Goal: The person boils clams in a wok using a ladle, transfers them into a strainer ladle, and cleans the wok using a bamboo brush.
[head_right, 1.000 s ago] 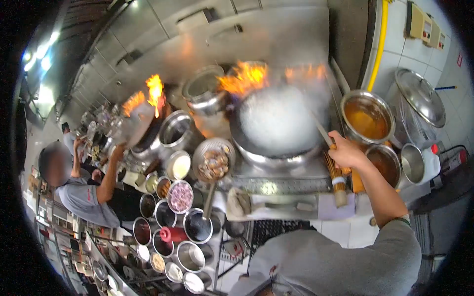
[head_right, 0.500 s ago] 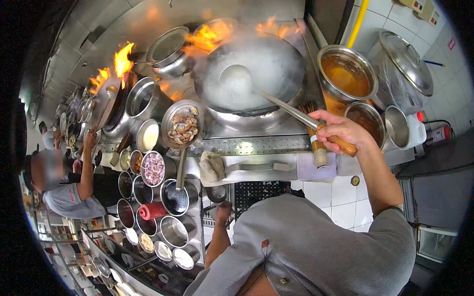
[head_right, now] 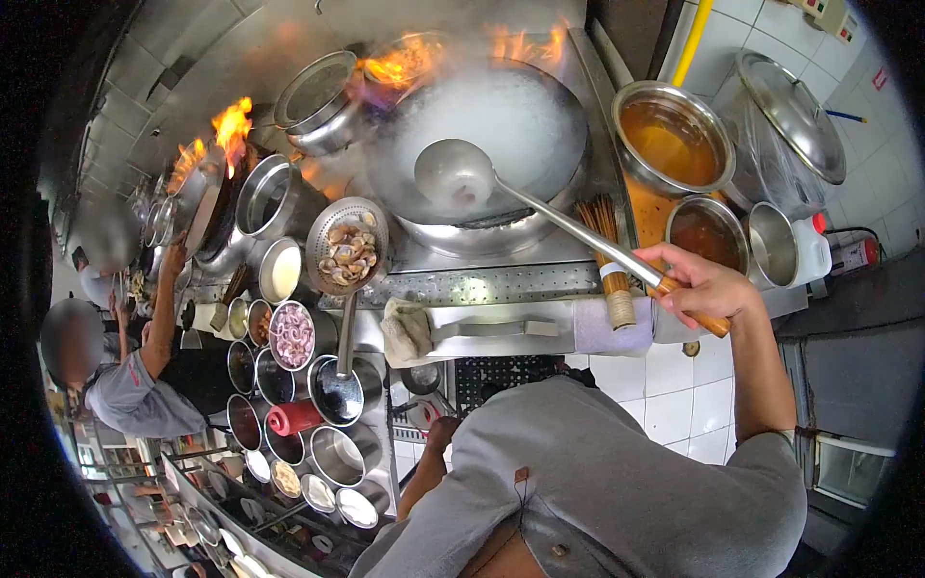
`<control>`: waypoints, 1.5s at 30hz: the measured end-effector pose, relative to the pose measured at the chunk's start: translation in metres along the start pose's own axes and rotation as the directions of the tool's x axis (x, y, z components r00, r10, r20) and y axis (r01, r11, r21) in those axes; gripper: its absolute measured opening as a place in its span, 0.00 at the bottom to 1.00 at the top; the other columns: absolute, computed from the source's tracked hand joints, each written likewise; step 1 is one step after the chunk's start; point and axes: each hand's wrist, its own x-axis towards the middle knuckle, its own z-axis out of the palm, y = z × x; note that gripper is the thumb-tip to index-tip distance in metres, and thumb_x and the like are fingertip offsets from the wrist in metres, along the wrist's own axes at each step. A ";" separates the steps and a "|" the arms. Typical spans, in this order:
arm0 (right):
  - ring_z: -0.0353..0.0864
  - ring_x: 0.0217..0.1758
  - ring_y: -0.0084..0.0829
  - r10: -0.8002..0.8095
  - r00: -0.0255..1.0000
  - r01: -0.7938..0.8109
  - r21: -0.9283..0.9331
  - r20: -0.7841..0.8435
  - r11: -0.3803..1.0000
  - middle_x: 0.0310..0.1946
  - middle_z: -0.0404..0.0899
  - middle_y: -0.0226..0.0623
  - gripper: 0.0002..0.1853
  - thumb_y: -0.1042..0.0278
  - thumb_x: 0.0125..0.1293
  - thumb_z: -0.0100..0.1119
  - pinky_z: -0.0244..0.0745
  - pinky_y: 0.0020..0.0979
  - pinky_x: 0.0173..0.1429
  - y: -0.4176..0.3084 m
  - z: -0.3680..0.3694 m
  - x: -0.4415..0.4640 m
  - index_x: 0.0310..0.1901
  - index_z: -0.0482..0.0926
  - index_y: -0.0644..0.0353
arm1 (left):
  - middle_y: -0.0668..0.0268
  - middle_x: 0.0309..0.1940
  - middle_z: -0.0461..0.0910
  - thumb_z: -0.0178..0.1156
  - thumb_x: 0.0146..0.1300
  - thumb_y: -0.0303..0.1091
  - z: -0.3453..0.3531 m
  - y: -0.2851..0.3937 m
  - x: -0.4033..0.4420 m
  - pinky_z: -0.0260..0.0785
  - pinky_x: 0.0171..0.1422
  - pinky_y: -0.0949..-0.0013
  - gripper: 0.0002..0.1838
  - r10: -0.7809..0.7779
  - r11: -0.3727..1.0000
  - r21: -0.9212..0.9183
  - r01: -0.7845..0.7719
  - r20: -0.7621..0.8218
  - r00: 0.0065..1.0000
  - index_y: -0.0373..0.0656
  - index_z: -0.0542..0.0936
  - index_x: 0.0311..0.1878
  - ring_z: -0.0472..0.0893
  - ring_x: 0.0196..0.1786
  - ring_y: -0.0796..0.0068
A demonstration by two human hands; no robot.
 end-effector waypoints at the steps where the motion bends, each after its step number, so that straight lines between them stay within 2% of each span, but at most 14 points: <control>1: 0.73 0.17 0.19 0.003 1.000 -0.003 -0.029 -0.005 1.000 0.30 0.75 0.32 0.40 0.79 0.58 0.64 0.68 0.22 0.18 0.002 -0.001 -0.001 0.73 0.60 0.57 | 0.54 0.43 0.86 0.56 0.62 0.38 -0.004 -0.002 -0.005 0.80 0.48 0.49 0.13 0.009 0.999 -0.031 -0.010 -0.021 1.000 0.50 0.86 0.45 0.86 0.46 0.51; 7: 0.75 0.20 0.18 -0.040 0.998 0.019 -0.383 -0.046 0.923 0.33 0.76 0.31 0.40 0.84 0.62 0.58 0.70 0.22 0.22 0.000 0.001 -0.008 0.75 0.58 0.55 | 0.52 0.39 0.85 0.59 0.55 0.36 -0.022 -0.006 0.008 0.78 0.49 0.49 0.11 -0.030 0.995 0.093 0.044 -0.148 0.989 0.44 0.84 0.39 0.84 0.46 0.46; 12: 0.73 0.15 0.21 0.003 1.000 -0.006 -0.108 -0.023 0.994 0.30 0.75 0.34 0.36 0.83 0.63 0.56 0.68 0.23 0.19 -0.017 0.022 -0.006 0.73 0.60 0.56 | 0.47 0.33 0.82 0.60 0.52 0.35 -0.043 -0.002 0.013 0.78 0.45 0.49 0.09 0.141 0.990 0.055 -0.131 -0.262 0.955 0.41 0.81 0.34 0.85 0.42 0.47; 18: 0.70 0.13 0.20 -0.067 0.996 0.050 0.252 0.061 0.967 0.23 0.73 0.30 0.34 0.75 0.64 0.60 0.64 0.22 0.16 -0.037 0.040 0.019 0.71 0.61 0.55 | 0.52 0.31 0.84 0.58 0.56 0.35 -0.016 -0.009 0.006 0.78 0.37 0.47 0.09 -0.058 0.998 0.016 0.067 -0.339 0.939 0.41 0.81 0.34 0.85 0.36 0.47; 19: 0.70 0.13 0.20 -0.096 0.993 0.076 0.227 0.075 0.971 0.24 0.74 0.30 0.34 0.75 0.65 0.60 0.64 0.23 0.17 -0.042 0.047 0.025 0.71 0.61 0.55 | 0.53 0.31 0.85 0.55 0.61 0.38 -0.009 -0.019 0.001 0.78 0.38 0.48 0.11 0.042 0.998 0.057 -0.025 -0.319 0.947 0.43 0.83 0.39 0.85 0.36 0.47; 27: 0.72 0.20 0.19 -0.191 0.980 0.197 -0.165 0.054 0.966 0.33 0.73 0.33 0.37 0.79 0.67 0.57 0.70 0.24 0.24 -0.063 0.133 0.098 0.76 0.57 0.48 | 0.51 0.40 0.86 0.54 0.62 0.36 0.012 -0.017 -0.041 0.80 0.46 0.50 0.15 -0.040 0.985 0.168 0.028 0.066 0.997 0.49 0.84 0.50 0.87 0.44 0.49; 32: 0.71 0.19 0.18 -0.251 0.968 0.253 -0.142 0.032 0.957 0.30 0.72 0.31 0.36 0.80 0.68 0.55 0.68 0.23 0.22 -0.053 0.149 0.117 0.76 0.56 0.50 | 0.57 0.42 0.87 0.53 0.67 0.42 -0.100 0.067 -0.069 0.81 0.46 0.55 0.19 -0.142 0.975 -0.125 0.185 0.291 0.946 0.59 0.84 0.58 0.88 0.42 0.57; 34: 0.71 0.18 0.17 -0.270 0.963 0.271 -0.099 0.030 0.957 0.28 0.71 0.30 0.36 0.80 0.68 0.54 0.67 0.23 0.22 -0.048 0.138 0.118 0.76 0.56 0.50 | 0.54 0.42 0.85 0.61 0.60 0.40 -0.144 0.093 -0.075 0.80 0.49 0.53 0.15 0.044 0.990 0.123 -0.073 0.230 0.972 0.39 0.84 0.44 0.86 0.45 0.51; 35: 0.70 0.18 0.17 -0.277 0.961 0.277 -0.104 0.011 0.955 0.26 0.70 0.28 0.36 0.81 0.68 0.53 0.66 0.22 0.21 -0.047 0.136 0.117 0.76 0.56 0.50 | 0.52 0.40 0.86 0.61 0.63 0.43 -0.158 0.104 -0.081 0.79 0.48 0.55 0.18 0.058 0.994 0.091 -0.064 0.067 0.996 0.38 0.84 0.47 0.86 0.44 0.51; 37: 0.69 0.17 0.17 -0.274 0.961 0.271 -0.079 -0.035 0.959 0.25 0.70 0.28 0.36 0.82 0.67 0.53 0.66 0.22 0.20 -0.040 0.126 0.116 0.75 0.57 0.51 | 0.49 0.43 0.86 0.56 0.69 0.53 -0.271 0.179 -0.094 0.74 0.58 0.51 0.23 -0.266 0.883 -0.402 0.244 0.000 0.964 0.44 0.86 0.50 0.84 0.52 0.47; 39: 0.68 0.16 0.18 -0.277 0.957 0.273 -0.059 -0.089 0.960 0.25 0.71 0.27 0.36 0.82 0.66 0.52 0.65 0.23 0.20 -0.034 0.120 0.112 0.75 0.57 0.52 | 0.49 0.45 0.85 0.61 0.67 0.49 -0.333 0.203 -0.084 0.74 0.57 0.51 0.21 -0.312 0.820 -0.545 0.177 -0.166 0.936 0.42 0.85 0.51 0.84 0.51 0.46; 42: 0.68 0.16 0.18 -0.300 0.941 0.299 -0.033 -0.157 0.954 0.24 0.71 0.27 0.36 0.82 0.65 0.52 0.66 0.23 0.20 -0.018 0.109 0.106 0.75 0.58 0.52 | 0.47 0.42 0.85 0.63 0.66 0.41 -0.402 0.184 -0.036 0.75 0.52 0.52 0.16 -0.376 0.905 -0.391 0.169 -0.547 0.748 0.40 0.85 0.49 0.84 0.47 0.45; 44: 0.69 0.15 0.19 -0.300 0.936 0.304 -0.006 -0.187 0.953 0.23 0.71 0.27 0.36 0.83 0.64 0.50 0.66 0.22 0.20 -0.009 0.103 0.098 0.75 0.57 0.53 | 0.48 0.37 0.84 0.60 0.67 0.33 -0.449 0.140 0.019 0.75 0.47 0.53 0.11 -0.130 0.975 -0.204 -0.088 -0.844 0.521 0.39 0.85 0.47 0.83 0.40 0.46; 45: 0.69 0.15 0.19 -0.294 0.932 0.301 0.001 -0.213 0.954 0.23 0.71 0.27 0.37 0.83 0.64 0.50 0.66 0.22 0.20 -0.007 0.102 0.092 0.75 0.57 0.54 | 0.47 0.38 0.83 0.59 0.66 0.33 -0.481 0.124 0.045 0.75 0.48 0.51 0.11 -0.196 0.974 -0.225 0.015 -0.814 0.547 0.39 0.85 0.46 0.83 0.41 0.45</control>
